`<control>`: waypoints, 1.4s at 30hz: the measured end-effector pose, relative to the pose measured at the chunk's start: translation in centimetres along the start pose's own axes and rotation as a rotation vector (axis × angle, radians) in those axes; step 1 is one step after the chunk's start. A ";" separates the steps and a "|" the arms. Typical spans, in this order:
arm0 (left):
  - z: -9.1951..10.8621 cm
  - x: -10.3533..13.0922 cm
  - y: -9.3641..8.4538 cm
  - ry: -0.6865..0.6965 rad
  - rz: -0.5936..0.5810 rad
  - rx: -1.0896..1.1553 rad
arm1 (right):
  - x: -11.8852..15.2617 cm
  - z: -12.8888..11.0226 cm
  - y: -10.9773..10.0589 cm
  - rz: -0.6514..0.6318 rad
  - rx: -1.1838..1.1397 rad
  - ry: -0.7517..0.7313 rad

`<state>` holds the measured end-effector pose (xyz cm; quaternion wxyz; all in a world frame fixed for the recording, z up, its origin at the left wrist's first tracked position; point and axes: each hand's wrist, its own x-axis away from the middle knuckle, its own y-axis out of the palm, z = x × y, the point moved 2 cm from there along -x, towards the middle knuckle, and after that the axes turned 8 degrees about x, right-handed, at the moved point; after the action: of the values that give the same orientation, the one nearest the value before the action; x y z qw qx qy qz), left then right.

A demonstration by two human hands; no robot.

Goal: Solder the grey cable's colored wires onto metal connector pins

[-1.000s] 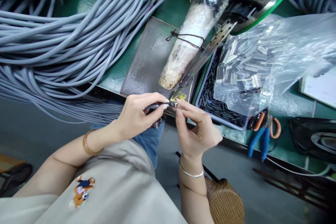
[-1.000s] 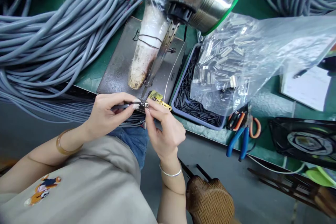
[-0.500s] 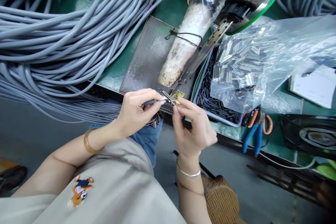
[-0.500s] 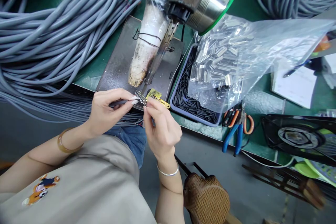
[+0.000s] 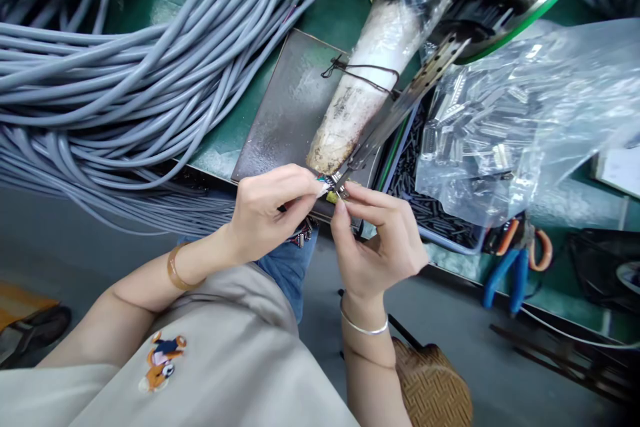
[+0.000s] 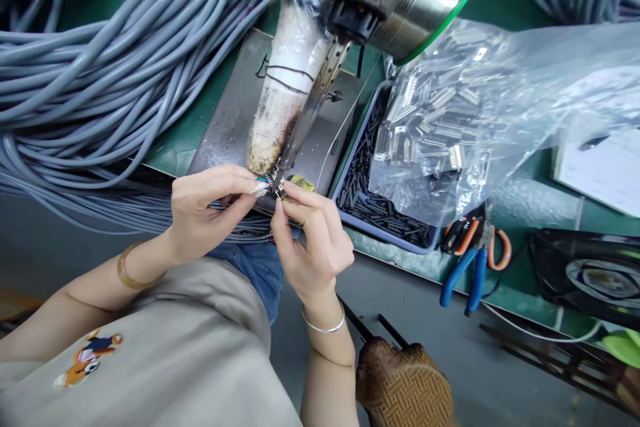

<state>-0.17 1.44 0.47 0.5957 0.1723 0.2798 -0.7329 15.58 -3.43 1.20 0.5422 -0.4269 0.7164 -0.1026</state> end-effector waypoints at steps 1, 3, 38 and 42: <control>0.0 -0.1 0.0 0.008 -0.001 -0.001 | -0.1 -0.1 0.0 0.004 0.009 -0.008; 0.0 -0.1 -0.1 0.020 -0.004 0.000 | -0.1 -0.2 0.0 0.005 0.033 -0.023; 0.7 2.4 0.4 -1.029 -0.252 0.945 | 2.7 0.3 -1.2 -0.198 -0.163 0.158; 1.1 3.0 0.3 -1.048 -0.263 0.963 | 2.6 -0.5 -1.5 -0.313 -0.383 0.414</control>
<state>-0.49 -1.64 -0.49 0.4164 0.0065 -0.3782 -0.8267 15.82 -6.37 0.53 0.2724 -0.5963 0.7434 -0.1328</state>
